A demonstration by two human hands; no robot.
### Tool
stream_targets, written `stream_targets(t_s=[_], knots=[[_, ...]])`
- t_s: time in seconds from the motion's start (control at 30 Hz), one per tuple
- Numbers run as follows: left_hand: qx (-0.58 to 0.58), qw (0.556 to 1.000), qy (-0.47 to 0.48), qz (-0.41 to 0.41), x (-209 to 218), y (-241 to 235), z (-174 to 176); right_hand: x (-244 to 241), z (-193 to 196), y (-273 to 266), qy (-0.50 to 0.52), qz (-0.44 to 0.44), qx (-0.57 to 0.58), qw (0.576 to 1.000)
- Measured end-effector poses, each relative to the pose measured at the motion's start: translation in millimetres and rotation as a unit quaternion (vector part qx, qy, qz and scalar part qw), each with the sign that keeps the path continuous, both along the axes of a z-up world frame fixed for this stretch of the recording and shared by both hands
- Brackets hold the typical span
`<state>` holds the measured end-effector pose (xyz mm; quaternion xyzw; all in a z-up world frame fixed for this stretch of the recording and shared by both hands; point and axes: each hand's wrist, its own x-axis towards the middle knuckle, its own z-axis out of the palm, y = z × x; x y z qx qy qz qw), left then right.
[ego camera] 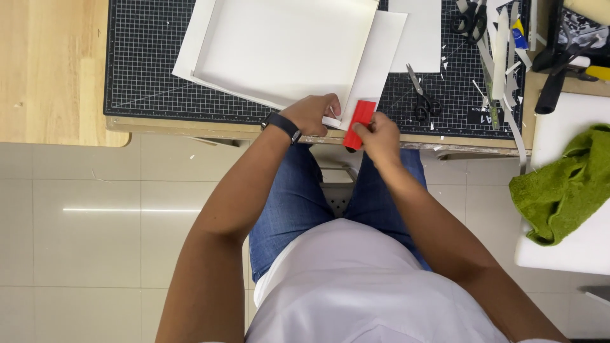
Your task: Preparing and assembling a white box frame by cutting and folding cardstock material on a cutting mat.
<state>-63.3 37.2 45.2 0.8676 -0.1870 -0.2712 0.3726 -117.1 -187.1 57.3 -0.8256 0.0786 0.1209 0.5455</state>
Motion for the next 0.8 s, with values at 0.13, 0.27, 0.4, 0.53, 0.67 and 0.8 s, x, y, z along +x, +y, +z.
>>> stream_targets(t_s=[0.13,0.27,0.4,0.53,0.67,0.8], knots=[[-0.007,1.000,-0.003,-0.002,-2.1,0.2,4.2,-5.0,-1.9,-9.8,-0.008,0.002,-0.023,1.000],[0.000,1.000,-0.012,0.008,-2.2,2.1,-1.3,-12.5,-5.9,1.4,-0.004,0.049,-0.108,0.993],[0.010,0.999,-0.026,0.021,-5.7,-0.9,-4.9,-0.4,-8.1,-52.5,-0.035,0.010,-0.243,0.969],[0.056,0.996,-0.060,0.022,-7.0,-14.3,-7.7,10.2,-5.6,-133.6,-0.081,-0.041,-0.293,0.952],[0.092,0.992,-0.085,0.028,0.3,-32.5,-4.3,25.2,0.1,-152.8,-0.116,-0.079,-0.331,0.933],[0.107,0.986,-0.117,0.041,-1.4,-41.8,4.8,39.3,5.8,-130.6,-0.329,-0.077,-0.447,0.828]])
